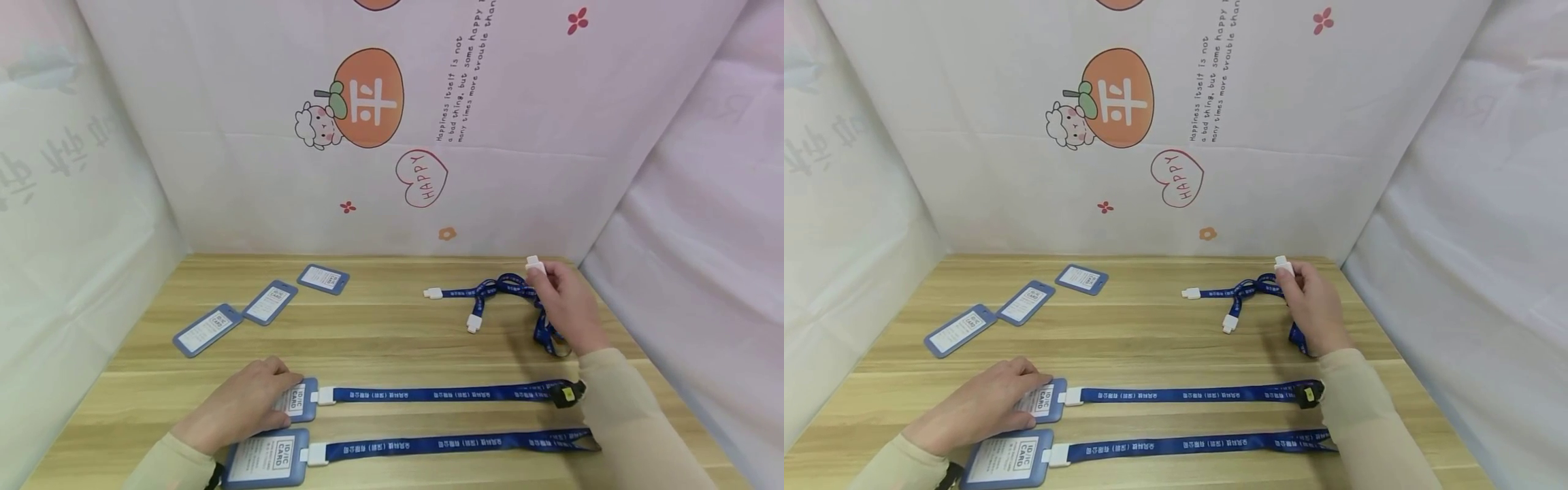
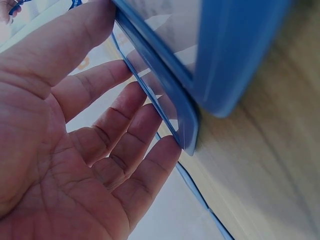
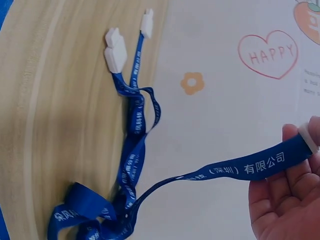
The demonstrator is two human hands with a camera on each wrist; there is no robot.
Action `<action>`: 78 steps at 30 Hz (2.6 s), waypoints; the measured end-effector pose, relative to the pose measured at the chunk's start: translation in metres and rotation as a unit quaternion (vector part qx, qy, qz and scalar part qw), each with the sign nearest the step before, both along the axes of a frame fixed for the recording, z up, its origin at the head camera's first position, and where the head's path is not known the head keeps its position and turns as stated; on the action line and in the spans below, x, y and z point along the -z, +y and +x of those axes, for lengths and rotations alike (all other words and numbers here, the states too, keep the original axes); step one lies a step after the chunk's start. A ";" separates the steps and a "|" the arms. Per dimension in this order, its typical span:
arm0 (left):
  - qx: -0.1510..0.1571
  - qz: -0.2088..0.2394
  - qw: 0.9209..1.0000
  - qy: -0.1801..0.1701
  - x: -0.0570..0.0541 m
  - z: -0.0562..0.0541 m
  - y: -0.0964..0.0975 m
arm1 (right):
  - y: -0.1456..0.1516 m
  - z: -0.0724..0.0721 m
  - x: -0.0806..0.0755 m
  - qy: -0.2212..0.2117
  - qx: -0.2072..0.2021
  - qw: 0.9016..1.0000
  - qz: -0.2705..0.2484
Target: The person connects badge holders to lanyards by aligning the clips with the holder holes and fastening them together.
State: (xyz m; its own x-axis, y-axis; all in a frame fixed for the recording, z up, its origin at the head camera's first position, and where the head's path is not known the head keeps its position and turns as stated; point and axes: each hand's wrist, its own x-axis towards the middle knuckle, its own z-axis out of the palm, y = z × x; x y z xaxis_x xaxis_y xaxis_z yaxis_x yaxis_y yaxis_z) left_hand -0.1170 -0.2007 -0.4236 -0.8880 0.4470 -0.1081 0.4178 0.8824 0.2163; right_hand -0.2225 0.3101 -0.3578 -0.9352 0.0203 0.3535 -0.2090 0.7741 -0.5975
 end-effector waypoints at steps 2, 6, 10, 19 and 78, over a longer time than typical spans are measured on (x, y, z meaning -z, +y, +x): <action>-0.001 -0.001 1.000 0.000 0.000 0.000 0.000 | 0.001 0.003 -0.003 0.008 0.002 1.000 -0.009; -0.006 0.000 1.000 -0.002 0.000 0.001 0.000 | 0.002 0.009 -0.010 0.038 0.014 0.999 -0.023; -0.005 -0.001 1.000 -0.001 0.001 0.001 -0.001 | 0.002 0.014 -0.017 0.076 0.023 0.996 -0.038; 0.001 0.000 1.000 0.004 0.002 0.001 -0.002 | -0.004 0.026 -0.036 0.116 0.028 0.991 -0.062; -0.019 0.002 1.000 0.004 -0.006 -0.002 -0.003 | -0.061 0.044 0.027 -0.045 -0.110 0.993 -0.010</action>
